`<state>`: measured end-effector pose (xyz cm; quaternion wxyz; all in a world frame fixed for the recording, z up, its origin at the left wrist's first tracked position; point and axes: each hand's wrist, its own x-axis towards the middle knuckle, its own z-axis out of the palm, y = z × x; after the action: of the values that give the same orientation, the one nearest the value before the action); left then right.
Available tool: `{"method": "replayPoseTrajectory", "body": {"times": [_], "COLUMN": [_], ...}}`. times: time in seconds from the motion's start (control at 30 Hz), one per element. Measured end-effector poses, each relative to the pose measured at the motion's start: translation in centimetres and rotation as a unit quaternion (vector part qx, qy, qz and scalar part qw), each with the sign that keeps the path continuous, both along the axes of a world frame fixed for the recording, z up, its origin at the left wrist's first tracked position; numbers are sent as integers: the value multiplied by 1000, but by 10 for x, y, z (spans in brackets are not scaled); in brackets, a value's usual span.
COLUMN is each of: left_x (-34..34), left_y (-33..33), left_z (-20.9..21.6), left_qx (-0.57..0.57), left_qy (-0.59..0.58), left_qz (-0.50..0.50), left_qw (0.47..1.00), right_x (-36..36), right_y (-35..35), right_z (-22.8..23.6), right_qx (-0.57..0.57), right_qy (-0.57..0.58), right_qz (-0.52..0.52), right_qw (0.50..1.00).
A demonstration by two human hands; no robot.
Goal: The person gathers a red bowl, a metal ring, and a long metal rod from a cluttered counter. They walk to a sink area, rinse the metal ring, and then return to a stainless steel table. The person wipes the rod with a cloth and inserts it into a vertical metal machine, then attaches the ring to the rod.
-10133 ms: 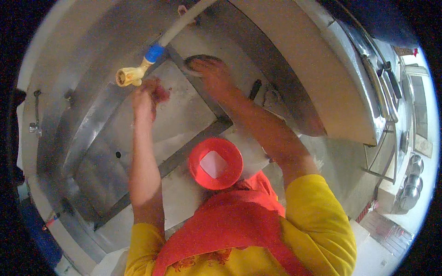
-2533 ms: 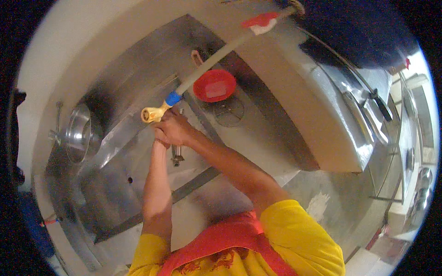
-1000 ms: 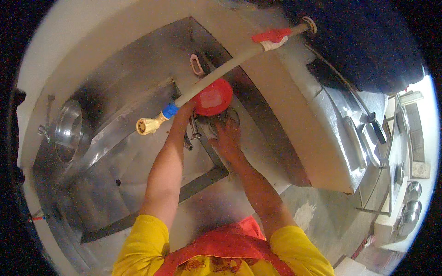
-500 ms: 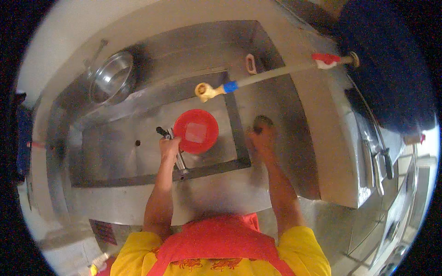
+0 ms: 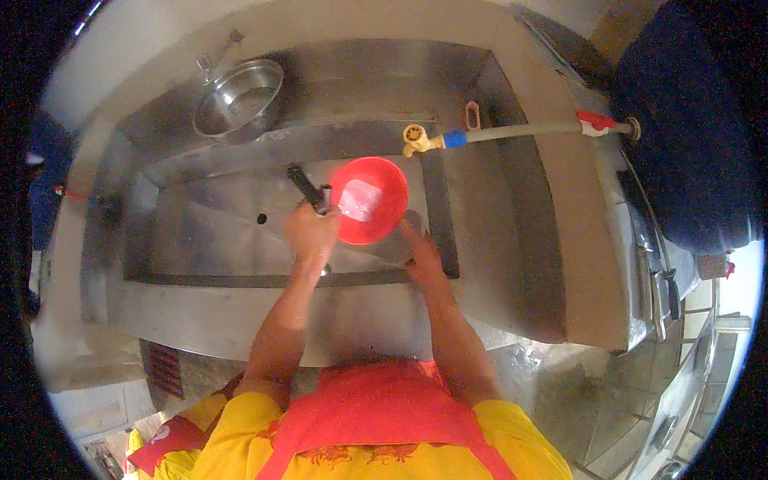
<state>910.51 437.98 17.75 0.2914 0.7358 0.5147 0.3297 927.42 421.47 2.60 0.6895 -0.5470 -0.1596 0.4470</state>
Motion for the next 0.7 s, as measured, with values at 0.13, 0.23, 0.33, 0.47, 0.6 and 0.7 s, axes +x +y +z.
{"method": "replayPoseTrajectory", "body": {"times": [0.13, 0.23, 0.33, 0.47, 0.6, 0.7], "left_x": [-4, -4, -7, -10, -7, 5], "left_y": [-18, -42, -62, -88, -119, -144], "left_z": [-2, 6, 14, 26, 25, 19], "left_qx": [175, 262, 340, 428, 467, 459], "left_qy": [62, 116, 115, 111, 119, 88], "left_qz": [-63, -107, -208, -256, -234, -202], "left_qw": [981, 952, 910, 860, 844, 861], "right_x": [-40, -42, -45, -29, -3, 14], "right_y": [38, 28, 12, 25, 17, -1], "right_z": [58, 36, 30, 16, 0, -11], "right_qx": [-39, -44, -51, 16, 80, 95], "right_qy": [150, -59, -335, -232, 6, 79], "right_qz": [-3, 46, 84, 54, 40, 50], "right_qw": [988, 996, 937, 971, 996, 991]}}
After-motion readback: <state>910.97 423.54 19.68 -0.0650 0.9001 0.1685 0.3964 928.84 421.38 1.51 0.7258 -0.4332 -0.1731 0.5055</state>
